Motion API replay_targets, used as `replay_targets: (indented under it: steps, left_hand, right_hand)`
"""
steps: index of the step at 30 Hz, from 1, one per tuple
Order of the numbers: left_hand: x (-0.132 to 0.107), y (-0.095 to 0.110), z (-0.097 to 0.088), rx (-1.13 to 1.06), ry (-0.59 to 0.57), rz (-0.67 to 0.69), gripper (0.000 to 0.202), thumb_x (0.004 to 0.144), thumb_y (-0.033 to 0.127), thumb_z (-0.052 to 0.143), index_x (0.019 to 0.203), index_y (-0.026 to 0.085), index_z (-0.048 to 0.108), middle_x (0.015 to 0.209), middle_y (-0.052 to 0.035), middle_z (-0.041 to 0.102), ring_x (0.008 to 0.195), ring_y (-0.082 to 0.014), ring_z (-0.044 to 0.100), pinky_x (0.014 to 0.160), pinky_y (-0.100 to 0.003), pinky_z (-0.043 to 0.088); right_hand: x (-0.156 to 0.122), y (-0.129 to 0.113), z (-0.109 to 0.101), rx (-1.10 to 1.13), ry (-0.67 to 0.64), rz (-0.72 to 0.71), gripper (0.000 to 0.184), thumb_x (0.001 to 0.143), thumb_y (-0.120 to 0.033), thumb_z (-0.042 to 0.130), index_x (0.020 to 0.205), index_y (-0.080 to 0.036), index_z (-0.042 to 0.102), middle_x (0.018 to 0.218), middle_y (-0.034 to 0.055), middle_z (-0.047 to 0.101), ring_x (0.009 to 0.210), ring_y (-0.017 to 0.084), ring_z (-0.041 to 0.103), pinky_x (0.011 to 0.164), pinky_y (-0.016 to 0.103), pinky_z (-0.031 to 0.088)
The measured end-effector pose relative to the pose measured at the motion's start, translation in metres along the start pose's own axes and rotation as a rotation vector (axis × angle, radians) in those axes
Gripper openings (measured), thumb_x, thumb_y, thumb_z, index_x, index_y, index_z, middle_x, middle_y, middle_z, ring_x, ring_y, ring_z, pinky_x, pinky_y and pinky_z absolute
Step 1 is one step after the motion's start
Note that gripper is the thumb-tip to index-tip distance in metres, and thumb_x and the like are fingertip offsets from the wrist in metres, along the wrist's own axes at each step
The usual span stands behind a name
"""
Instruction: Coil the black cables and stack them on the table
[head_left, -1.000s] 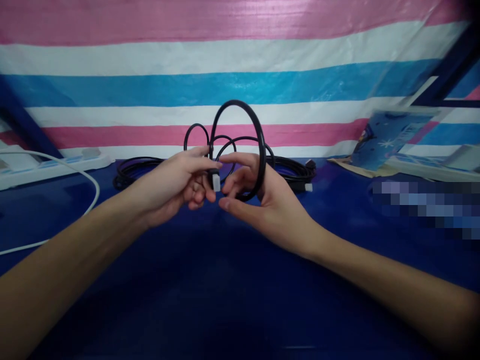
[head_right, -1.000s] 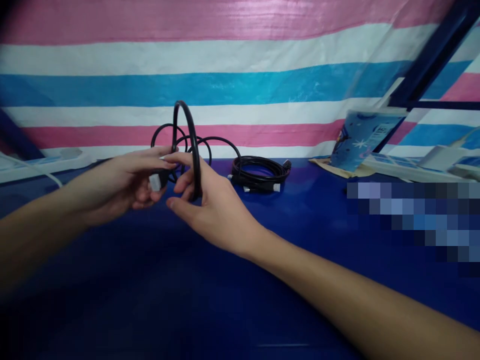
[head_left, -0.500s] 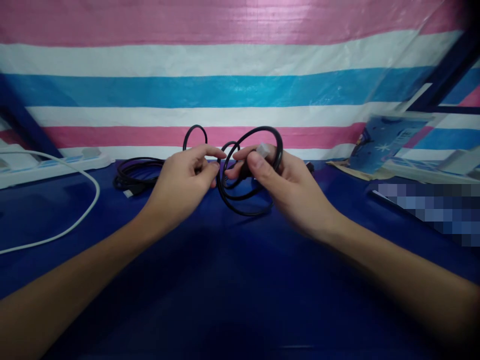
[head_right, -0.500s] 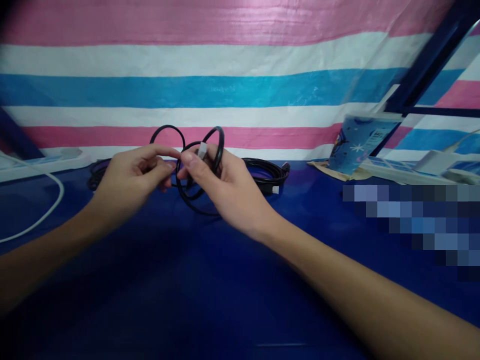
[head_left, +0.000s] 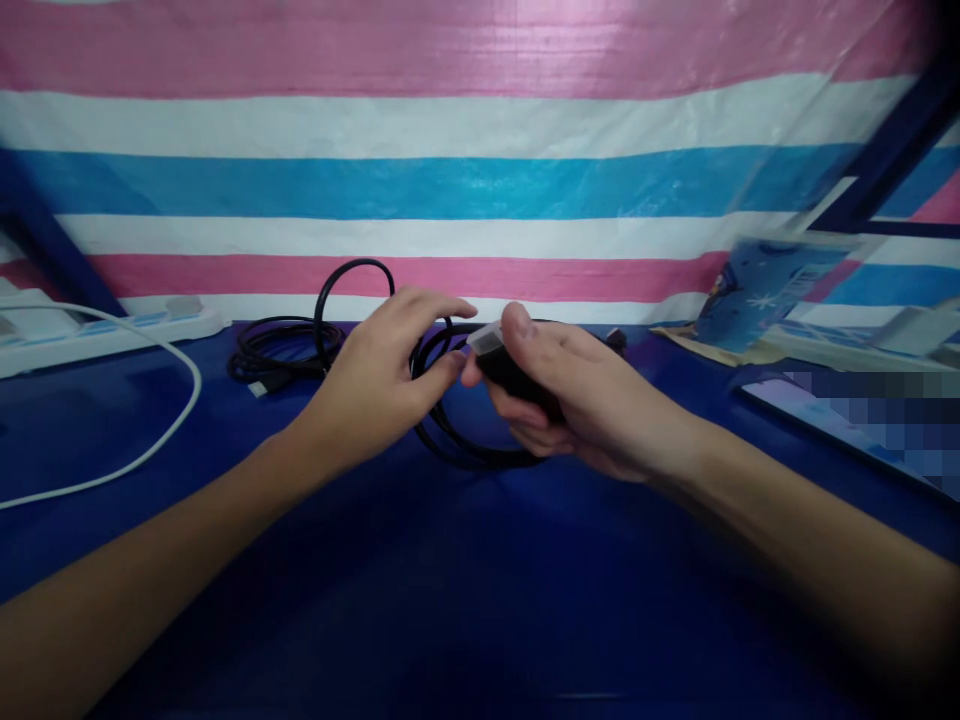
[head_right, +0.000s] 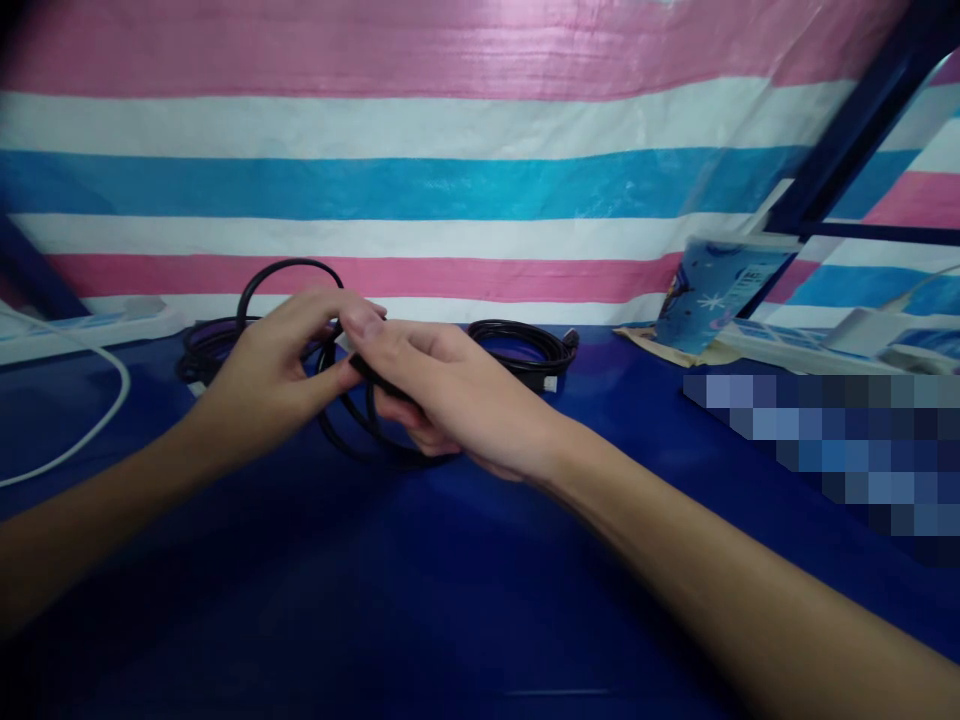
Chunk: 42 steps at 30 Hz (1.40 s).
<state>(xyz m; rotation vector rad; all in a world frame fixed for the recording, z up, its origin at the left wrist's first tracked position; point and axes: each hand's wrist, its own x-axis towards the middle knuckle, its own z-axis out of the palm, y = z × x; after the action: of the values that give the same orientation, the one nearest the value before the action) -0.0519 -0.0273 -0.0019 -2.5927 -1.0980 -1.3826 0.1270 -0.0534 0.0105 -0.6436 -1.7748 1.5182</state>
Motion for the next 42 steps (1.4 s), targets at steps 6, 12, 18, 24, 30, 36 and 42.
replay_targets:
  steps: [6,12,18,24,30,36,42]
  left_hand:
    - [0.002,-0.008,0.004,-0.367,-0.189,-0.561,0.054,0.073,0.033,0.067,0.122,0.015,0.053,0.118,-0.0126,0.063,0.104,-0.0260,0.060,0.091,-0.042,0.047]
    - [0.000,-0.009,0.000,-0.836,-0.425,-0.676,0.024,0.071,0.024,0.075,0.093,0.017,0.068,0.079,-0.0029,0.072,0.079,-0.0163,0.067,0.079,-0.029,0.050]
    - [-0.002,-0.009,-0.001,-1.078,-0.547,-0.547,0.010,0.078,0.028,0.070,0.080,0.020,0.074,0.077,-0.0032,0.074,0.085,-0.0179,0.069,0.086,-0.031,0.050]
    - [-0.007,-0.001,0.000,-1.170,-0.913,-0.511,0.017,0.081,0.033,0.064,0.075,0.020,0.074,0.045,-0.0006,0.059,0.065,-0.0180,0.067,0.089,-0.037,0.048]
    - [-0.008,0.024,-0.004,-1.168,-1.152,-0.480,0.020,0.077,0.037,0.063,0.069,0.022,0.074,0.043,0.0008,0.052,0.034,-0.0078,0.030,0.045,-0.027,0.036]
    - [-0.010,0.034,0.001,-1.109,-1.376,-0.311,0.030,0.073,0.047,0.067,0.056,0.022,0.071,0.041,-0.0020,0.050,0.037,-0.0117,0.040,0.036,-0.026,0.031]
    - [-0.010,0.029,-0.002,-0.857,-0.783,-0.399,0.025,0.079,0.042,0.062,0.072,0.020,0.071,0.036,0.0040,0.043,0.031,-0.0067,0.035,0.034,-0.021,0.026]
  right_hand:
    - [0.001,0.001,-0.001,0.008,0.051,-0.076,0.040,0.087,-0.057,0.053,0.079,-0.018,0.053,0.053,-0.0083,0.029,0.040,0.003,0.018,0.034,0.017,0.015]
    - [0.002,-0.004,-0.007,-0.075,0.258,-0.156,0.030,0.079,-0.033,0.070,0.069,-0.018,0.046,0.047,-0.0092,0.029,0.037,0.003,0.022,0.034,0.019,0.016]
    - [0.008,0.000,-0.028,-0.435,0.658,-0.142,0.014,0.078,-0.024,0.063,0.082,-0.019,0.050,0.050,-0.0063,0.041,0.036,0.008,0.039,0.036,0.024,0.032]
    - [0.007,0.007,-0.020,-0.856,0.521,-0.147,0.026,0.073,-0.014,0.056,0.099,-0.016,0.056,0.063,-0.0025,0.052,0.051,0.010,0.044,0.050,0.024,0.034]
    - [0.003,0.007,-0.011,-1.073,0.448,-0.357,0.024,0.074,-0.014,0.055,0.096,-0.012,0.065,0.088,0.0071,0.062,0.076,0.017,0.055,0.071,0.031,0.042]
    - [0.001,0.004,-0.007,-0.618,0.068,-0.376,0.044,0.085,-0.022,0.057,0.129,-0.019,0.055,0.104,0.0053,0.065,0.087,0.014,0.061,0.074,0.027,0.049]
    - [0.007,0.008,-0.010,-0.333,0.308,-0.198,0.008,0.078,-0.017,0.061,0.083,-0.013,0.065,0.066,-0.0028,0.060,0.043,0.004,0.042,0.039,0.019,0.034]
